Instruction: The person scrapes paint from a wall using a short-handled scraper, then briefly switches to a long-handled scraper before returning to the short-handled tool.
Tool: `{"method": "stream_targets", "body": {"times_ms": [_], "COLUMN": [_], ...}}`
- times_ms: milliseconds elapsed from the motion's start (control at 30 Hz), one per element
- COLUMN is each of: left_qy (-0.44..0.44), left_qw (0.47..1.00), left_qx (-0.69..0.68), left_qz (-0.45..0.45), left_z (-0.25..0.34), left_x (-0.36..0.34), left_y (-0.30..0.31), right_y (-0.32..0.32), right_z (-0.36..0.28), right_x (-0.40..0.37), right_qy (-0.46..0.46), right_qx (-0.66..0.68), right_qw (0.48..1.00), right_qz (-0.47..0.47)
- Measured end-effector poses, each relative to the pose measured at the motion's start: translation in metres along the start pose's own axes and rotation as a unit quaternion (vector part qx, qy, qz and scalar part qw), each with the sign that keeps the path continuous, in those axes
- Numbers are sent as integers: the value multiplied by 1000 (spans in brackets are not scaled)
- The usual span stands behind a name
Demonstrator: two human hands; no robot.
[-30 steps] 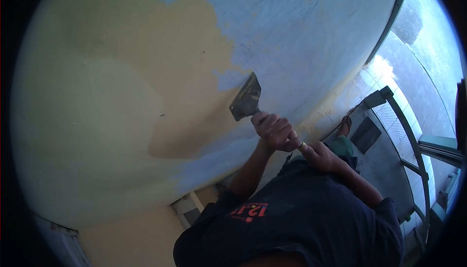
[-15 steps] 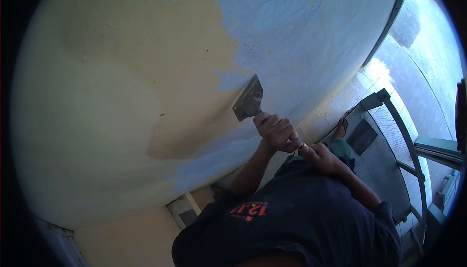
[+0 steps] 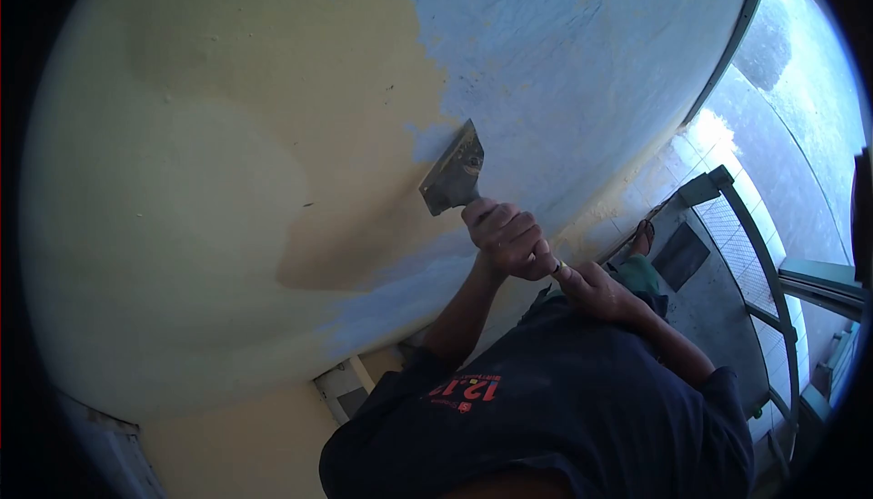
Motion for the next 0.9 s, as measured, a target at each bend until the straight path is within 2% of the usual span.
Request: {"method": "stream_targets", "body": {"times_ms": [167,267,367,433,500,600,767,900], "left_qy": [16,-7,1,21,8,4,6,-12], "left_qw": [1000,1000,1000,1000,1000,1000,1000,1000], "left_qx": [11,-6,-5,12,1,-10,11,11], "left_qz": [11,13,12,0,11,10,29,16], "left_z": [-6,0,-4,-5,-5,1,-6,-5], "left_x": [-6,0,0,-2,2,3,2,21], "left_y": [-5,-1,0,-3,0,5,-2,16], "right_y": [8,5,3,5,14,0,9,-1], "right_z": [11,-10,0,4,4,2,3,-22], "right_x": [2,2,-3,1,4,0,4,11], "right_qy": [-15,-8,-24,-19,-11,-8,-2,23], "right_qx": [-17,-38,0,-18,-35,7,-39,-25], "right_qw": [1000,999,1000,1000,999,1000,999,999], "right_qz": [7,-3,4,6,13,-13,10,-7]}}
Point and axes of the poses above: each hand's wrist, its own x-axis towards the middle knuckle, its own y-axis out of the back of the hand, z = x × y, the point moved 9 cm from there along x, towards the middle knuckle, and after that the axes turned 10 degrees about y, right-handed, at the moved point
